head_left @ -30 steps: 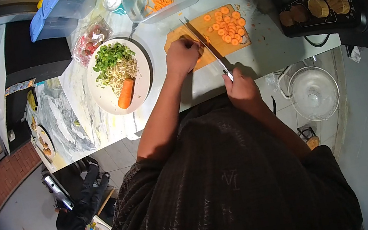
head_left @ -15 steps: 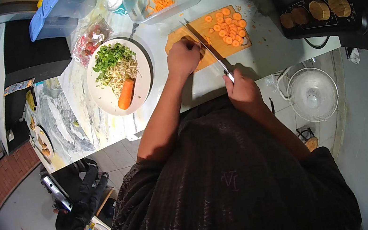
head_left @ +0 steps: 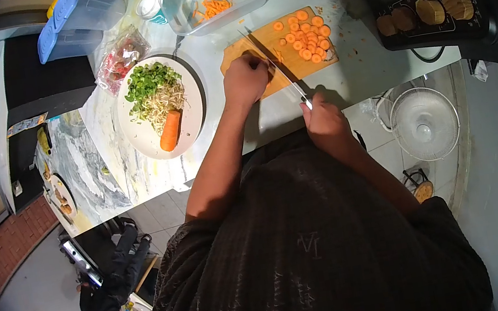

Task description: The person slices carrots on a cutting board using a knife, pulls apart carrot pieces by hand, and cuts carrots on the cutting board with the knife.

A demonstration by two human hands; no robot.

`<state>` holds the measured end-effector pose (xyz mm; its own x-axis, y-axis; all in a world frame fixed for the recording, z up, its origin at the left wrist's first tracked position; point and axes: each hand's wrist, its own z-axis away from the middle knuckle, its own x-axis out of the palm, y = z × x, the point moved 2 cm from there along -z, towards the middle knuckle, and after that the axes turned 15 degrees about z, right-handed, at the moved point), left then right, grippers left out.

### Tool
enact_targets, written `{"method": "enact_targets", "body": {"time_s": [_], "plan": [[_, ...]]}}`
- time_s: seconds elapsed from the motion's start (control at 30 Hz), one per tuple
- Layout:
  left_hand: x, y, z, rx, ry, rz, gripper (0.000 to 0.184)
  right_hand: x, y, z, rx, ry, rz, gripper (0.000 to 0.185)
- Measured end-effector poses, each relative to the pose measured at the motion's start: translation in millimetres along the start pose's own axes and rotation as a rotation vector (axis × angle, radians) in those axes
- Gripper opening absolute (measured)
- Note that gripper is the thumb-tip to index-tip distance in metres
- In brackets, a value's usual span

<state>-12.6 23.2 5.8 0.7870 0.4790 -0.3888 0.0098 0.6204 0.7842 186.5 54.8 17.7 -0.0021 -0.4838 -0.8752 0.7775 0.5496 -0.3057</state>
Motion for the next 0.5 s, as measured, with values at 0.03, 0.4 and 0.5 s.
{"method": "enact_targets", "body": {"time_s": [0.03,0.4,0.5], "plan": [[0,0,0,0.000,0.001,-0.002,0.028,2,0,-1,-0.001,0.000,-0.002,0.033],[0,3,2,0.036,0.010,-0.029,0.028,3,-9,-9,0.061,-0.030,0.011,0.034],[0,4,3,0.032,0.018,-0.018,0.029,-4,-8,-8,0.059,-0.019,-0.006,0.035]]}}
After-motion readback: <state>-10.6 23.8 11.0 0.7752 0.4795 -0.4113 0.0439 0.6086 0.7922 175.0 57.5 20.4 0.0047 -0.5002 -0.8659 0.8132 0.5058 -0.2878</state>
